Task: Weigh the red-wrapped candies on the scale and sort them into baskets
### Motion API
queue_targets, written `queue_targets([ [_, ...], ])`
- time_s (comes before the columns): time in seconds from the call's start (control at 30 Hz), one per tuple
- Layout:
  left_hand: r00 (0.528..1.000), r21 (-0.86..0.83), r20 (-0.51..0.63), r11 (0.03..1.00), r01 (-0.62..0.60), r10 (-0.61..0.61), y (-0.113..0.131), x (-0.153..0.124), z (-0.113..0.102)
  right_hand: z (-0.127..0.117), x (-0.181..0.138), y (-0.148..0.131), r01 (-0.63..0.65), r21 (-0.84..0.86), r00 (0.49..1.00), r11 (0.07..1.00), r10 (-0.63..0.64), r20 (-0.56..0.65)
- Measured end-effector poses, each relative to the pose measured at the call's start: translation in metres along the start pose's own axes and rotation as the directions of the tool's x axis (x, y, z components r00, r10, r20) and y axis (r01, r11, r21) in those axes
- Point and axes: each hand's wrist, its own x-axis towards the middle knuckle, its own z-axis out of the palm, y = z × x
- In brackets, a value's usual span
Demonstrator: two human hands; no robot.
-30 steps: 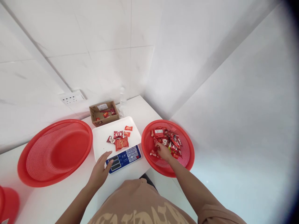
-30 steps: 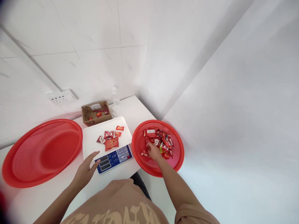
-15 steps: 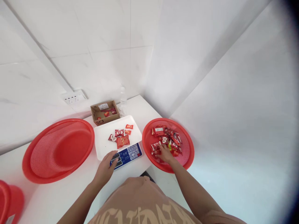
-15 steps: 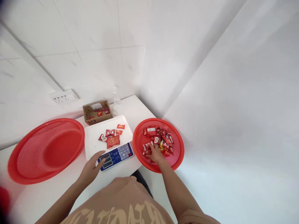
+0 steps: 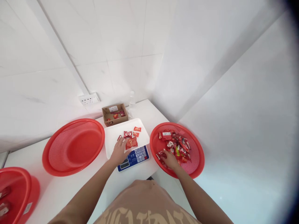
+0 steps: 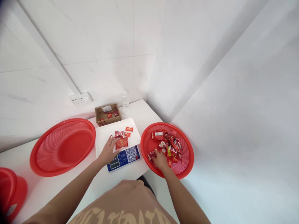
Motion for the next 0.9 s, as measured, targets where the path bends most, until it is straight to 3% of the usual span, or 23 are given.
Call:
queue_targets([
  [0.2,0.985,0.167,0.145,0.984,0.065,-0.09,0.013,0.05,-0.004,0.006,-0.029,-0.028,0.109,0.095,0.993,0.989,-0.112,0.027],
  [0.33,0.992,0.206,0.12,0.978,0.024,-0.05,0.009,0.061,-0.006,0.01,-0.046,-0.041,0.097,0.029,0.987,0.995,-0.1,0.127],
  [0.57,0.989,-0.078,0.088,0.989,0.124,-0.117,-0.001,0.067,-0.004,0.006,-0.052,-0.055,0.034,-0.102,0.985,0.994,-0.016,0.173],
  [0.7,0.981,-0.152,-0.008,0.97,0.189,-0.193,-0.006,0.063,-0.013,0.006,-0.05,-0.056,0.021,-0.123,0.984,0.992,0.002,0.179],
  [0.8,0.958,-0.2,-0.119,0.951,0.236,-0.262,-0.021,0.051,-0.034,0.006,-0.05,-0.055,0.013,-0.119,0.983,0.993,0.009,0.182],
  [0.87,0.914,-0.235,-0.228,0.93,0.283,-0.336,-0.037,0.037,-0.054,0.007,-0.05,-0.055,0.021,-0.116,0.984,0.993,0.0,0.177],
  [0.9,0.869,-0.268,-0.307,0.912,0.312,-0.388,-0.047,0.029,-0.065,0.007,-0.05,-0.054,0.024,-0.116,0.985,0.993,-0.003,0.175],
])
